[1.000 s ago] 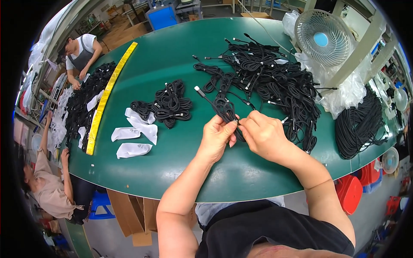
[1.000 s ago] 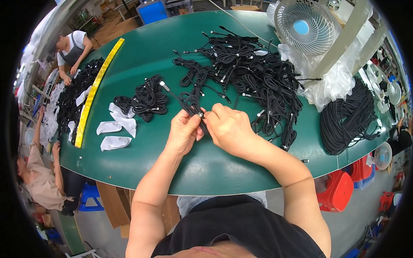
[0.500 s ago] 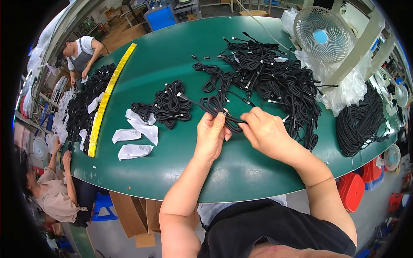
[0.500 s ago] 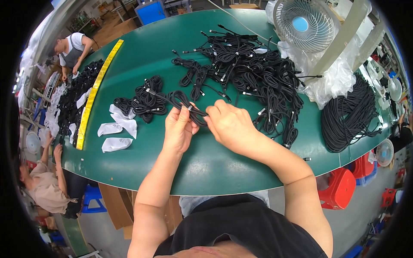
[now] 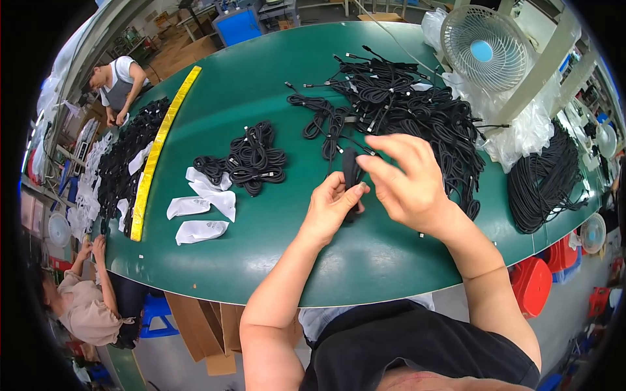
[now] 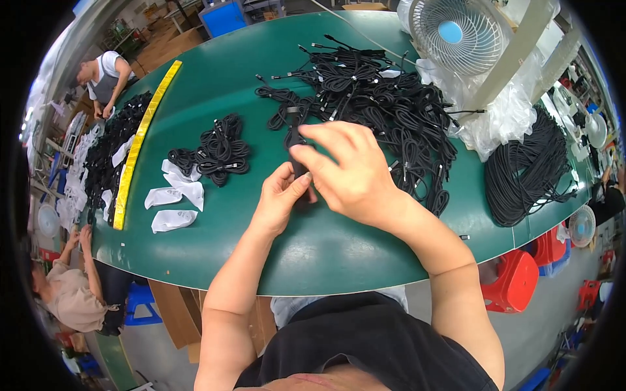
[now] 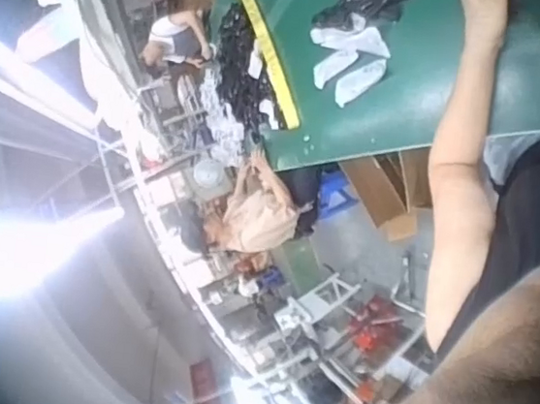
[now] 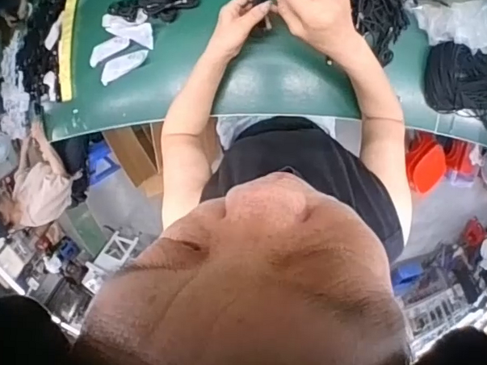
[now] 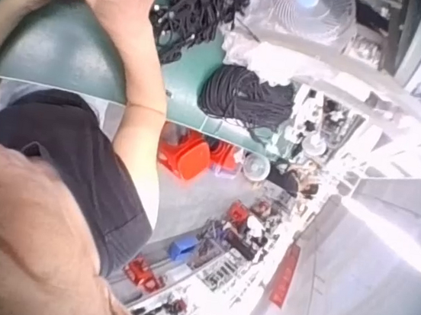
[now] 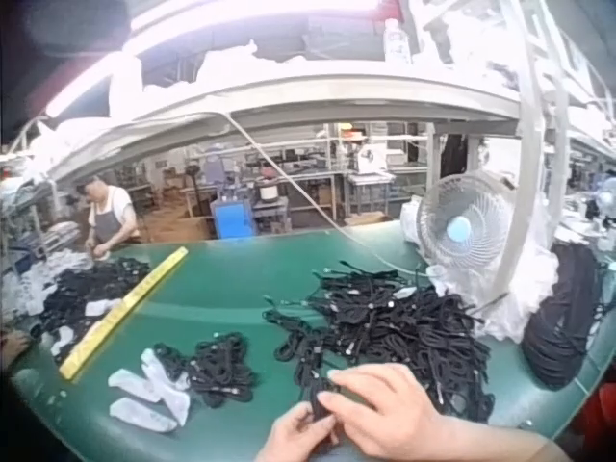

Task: Bundling small black cables and securing them with ties at a factory workbench.

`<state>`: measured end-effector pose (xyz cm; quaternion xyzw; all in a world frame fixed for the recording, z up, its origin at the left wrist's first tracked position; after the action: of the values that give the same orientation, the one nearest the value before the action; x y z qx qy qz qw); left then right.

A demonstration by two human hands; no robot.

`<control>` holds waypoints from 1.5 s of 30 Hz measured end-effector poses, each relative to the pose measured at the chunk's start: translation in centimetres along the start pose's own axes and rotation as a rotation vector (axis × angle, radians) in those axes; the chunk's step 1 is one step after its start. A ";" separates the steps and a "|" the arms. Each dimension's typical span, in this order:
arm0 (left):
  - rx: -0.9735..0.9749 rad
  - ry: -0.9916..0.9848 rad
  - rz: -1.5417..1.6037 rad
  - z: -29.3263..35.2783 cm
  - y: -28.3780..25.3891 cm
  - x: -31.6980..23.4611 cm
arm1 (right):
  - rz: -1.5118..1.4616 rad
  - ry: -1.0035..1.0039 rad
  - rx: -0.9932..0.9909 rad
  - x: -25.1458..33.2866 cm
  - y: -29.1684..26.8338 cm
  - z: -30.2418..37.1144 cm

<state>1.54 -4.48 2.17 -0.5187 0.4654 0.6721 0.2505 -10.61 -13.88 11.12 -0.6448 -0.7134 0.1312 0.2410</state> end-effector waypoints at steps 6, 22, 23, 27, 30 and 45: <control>0.056 0.016 0.076 0.0 -0.6 -1.2 | 0.096 -0.054 0.336 -1.2 0.4 0.4; -0.068 0.228 0.470 -0.6 -2.0 -1.2 | -0.340 0.163 0.186 -0.3 1.0 0.6; -0.048 0.222 0.436 -0.5 -1.9 -1.6 | -0.341 0.162 0.188 -0.4 0.9 0.6; -0.010 0.221 0.455 -0.5 -2.0 -2.0 | -0.431 0.390 0.321 -1.0 0.9 1.0; -0.009 0.170 0.474 -0.6 -1.4 -1.2 | -0.331 0.291 0.302 -0.7 1.4 1.3; 0.022 0.056 0.393 -0.4 -0.5 0.3 | -0.060 0.098 0.189 0.5 1.9 1.3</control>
<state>2.03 -4.61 1.69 -0.4338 0.5716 0.6882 0.1071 -9.66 -12.97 9.16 -0.6031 -0.7043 0.1586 0.3392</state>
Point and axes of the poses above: each hand's wrist, its own z-axis away from the middle knuckle, its own y-axis out of the palm, x = y × z, the point moved 2 cm from there along -z, towards the middle knuckle, and after that the axes turned 6 degrees about -x, right-handed, at the moved point
